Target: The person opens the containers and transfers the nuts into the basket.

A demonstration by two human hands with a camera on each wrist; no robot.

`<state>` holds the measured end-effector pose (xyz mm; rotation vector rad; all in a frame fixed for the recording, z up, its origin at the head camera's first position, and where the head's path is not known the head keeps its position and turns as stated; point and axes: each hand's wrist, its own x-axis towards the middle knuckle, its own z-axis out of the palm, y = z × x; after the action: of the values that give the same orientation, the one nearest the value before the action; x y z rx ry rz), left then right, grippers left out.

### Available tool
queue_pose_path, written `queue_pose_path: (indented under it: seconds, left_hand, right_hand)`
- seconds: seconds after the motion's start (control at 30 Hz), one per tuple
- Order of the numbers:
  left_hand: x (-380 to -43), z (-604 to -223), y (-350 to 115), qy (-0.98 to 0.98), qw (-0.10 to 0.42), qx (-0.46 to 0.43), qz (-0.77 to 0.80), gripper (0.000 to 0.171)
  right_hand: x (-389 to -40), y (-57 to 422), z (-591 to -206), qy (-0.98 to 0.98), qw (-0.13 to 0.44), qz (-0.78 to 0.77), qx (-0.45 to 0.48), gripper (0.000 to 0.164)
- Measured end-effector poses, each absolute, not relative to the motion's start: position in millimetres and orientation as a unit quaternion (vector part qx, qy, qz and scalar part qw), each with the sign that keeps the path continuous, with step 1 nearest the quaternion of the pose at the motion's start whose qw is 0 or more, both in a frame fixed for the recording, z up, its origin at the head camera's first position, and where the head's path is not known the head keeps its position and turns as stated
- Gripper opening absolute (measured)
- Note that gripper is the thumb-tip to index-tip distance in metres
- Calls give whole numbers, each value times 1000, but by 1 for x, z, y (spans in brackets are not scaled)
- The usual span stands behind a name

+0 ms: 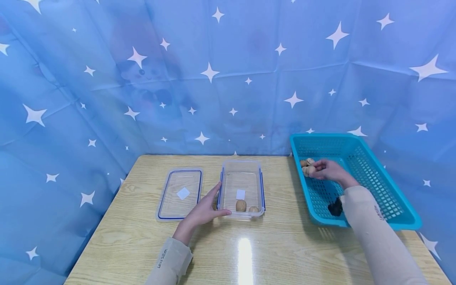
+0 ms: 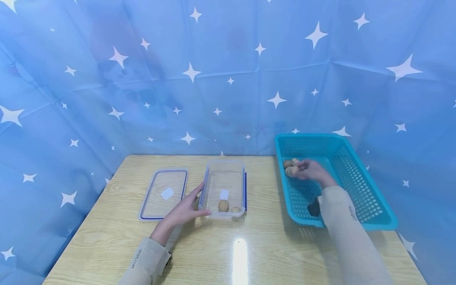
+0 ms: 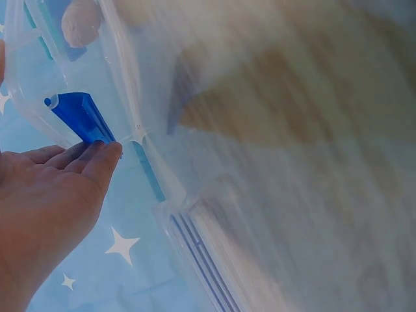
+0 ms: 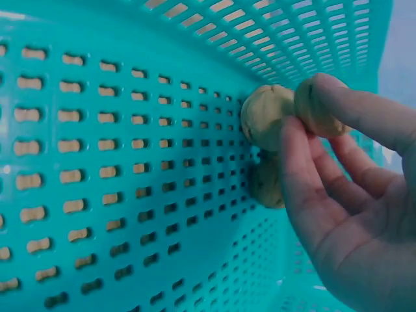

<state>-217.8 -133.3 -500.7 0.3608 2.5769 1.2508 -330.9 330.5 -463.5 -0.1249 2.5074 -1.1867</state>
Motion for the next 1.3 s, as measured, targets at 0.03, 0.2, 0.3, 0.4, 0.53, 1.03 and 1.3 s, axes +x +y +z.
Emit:
queue_pose_path:
  seconds: [0.03, 0.2, 0.3, 0.4, 0.53, 1.03, 1.3]
  left_hand:
    - [-218, -501, -133, 885, 127, 124, 431, 105]
    - [-217, -500, -133, 884, 127, 124, 432, 105]
    - [-217, -499, -132, 884, 127, 125, 432, 105]
    - [-217, -499, -132, 884, 128, 123, 433, 106]
    - [-217, -498, -133, 884, 129, 122, 433, 106]
    - [-217, -498, -133, 882, 128, 129, 435, 105]
    - [-217, -499, -132, 883, 126, 130, 433, 104]
  right_hand:
    - [-331, 331, -464, 891, 182, -413, -49, 61]
    - [-331, 333, -467, 896, 204, -390, -56, 59]
    - [-332, 334, -469, 892, 216, -393, -60, 57]
    - [-334, 335, -473, 889, 218, -398, -67, 52]
    - [-334, 335, -478, 888, 215, -400, -75, 43]
    - [-332, 334, -479, 889, 219, -396, -70, 39]
    - [-328, 334, -473, 881, 220, -415, -50, 55]
